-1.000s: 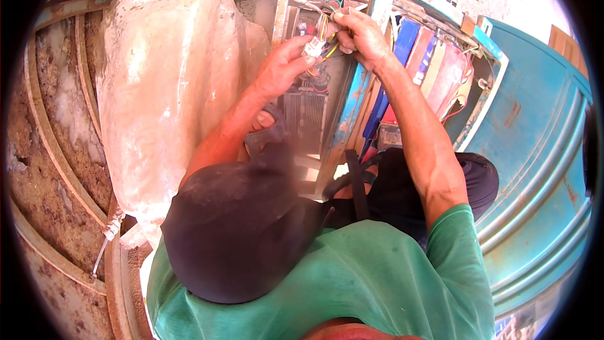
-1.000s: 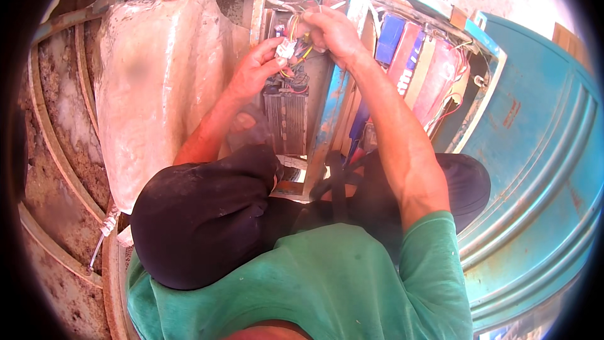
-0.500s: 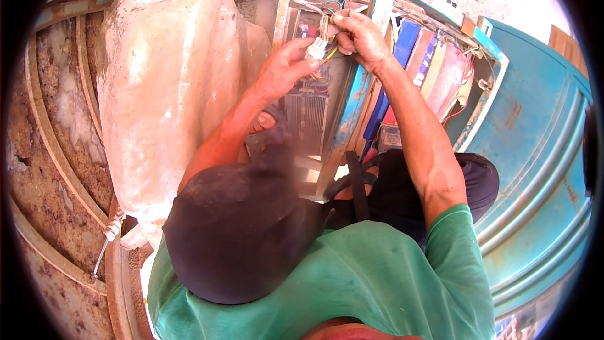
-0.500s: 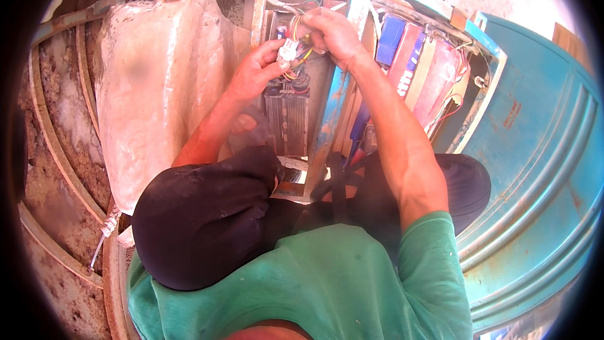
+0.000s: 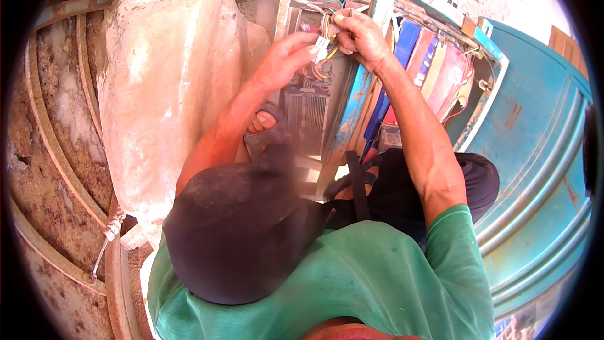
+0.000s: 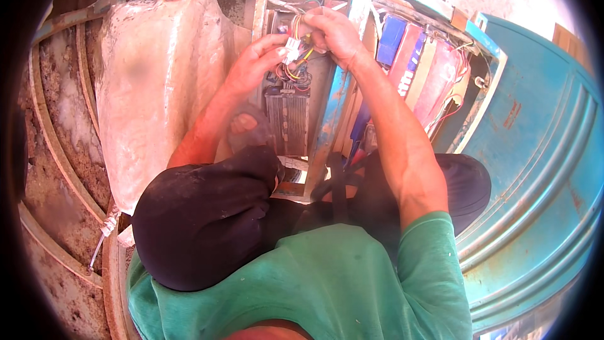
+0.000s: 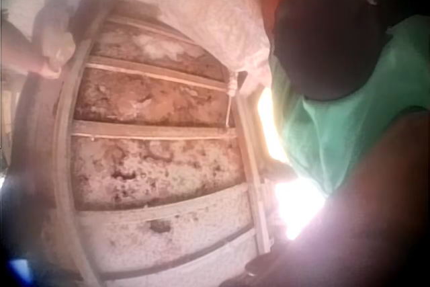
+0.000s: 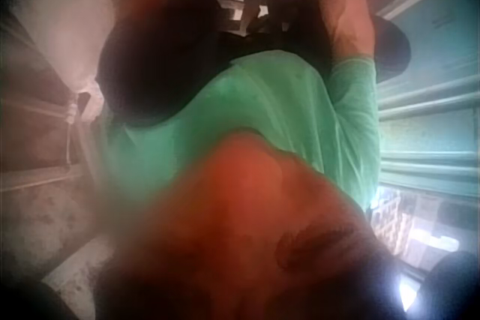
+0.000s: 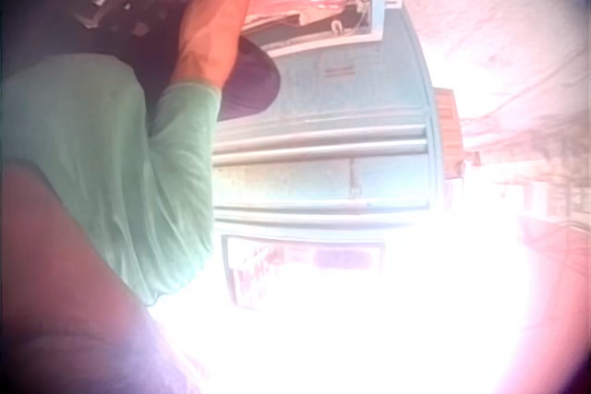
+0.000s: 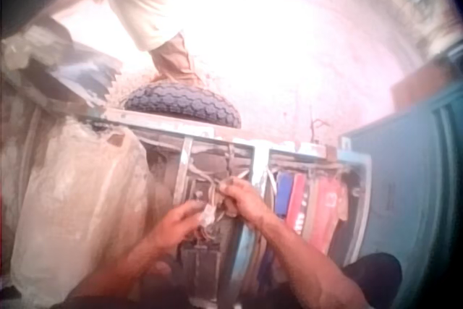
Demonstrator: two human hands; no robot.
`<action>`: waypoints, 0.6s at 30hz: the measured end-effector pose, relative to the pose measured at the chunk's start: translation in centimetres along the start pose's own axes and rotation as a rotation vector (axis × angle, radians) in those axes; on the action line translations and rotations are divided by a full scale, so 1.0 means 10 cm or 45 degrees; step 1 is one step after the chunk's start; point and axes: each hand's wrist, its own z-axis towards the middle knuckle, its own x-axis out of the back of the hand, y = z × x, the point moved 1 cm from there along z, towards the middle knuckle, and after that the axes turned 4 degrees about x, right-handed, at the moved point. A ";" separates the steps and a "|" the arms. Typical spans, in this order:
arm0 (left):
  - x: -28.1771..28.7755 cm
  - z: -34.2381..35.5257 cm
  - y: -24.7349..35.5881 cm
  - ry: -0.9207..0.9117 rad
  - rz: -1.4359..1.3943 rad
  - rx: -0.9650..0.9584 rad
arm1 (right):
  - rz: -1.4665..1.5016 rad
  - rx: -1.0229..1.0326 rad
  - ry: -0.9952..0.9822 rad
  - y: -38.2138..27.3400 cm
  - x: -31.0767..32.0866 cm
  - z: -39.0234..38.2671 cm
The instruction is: The person works on the wiring and electrical components of a vehicle, handling wires and connectors by hand inside an open compartment.
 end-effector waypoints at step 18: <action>0.14 0.20 0.10 0.195 0.230 0.004 | -0.085 0.037 0.038 0.02 -0.03 0.01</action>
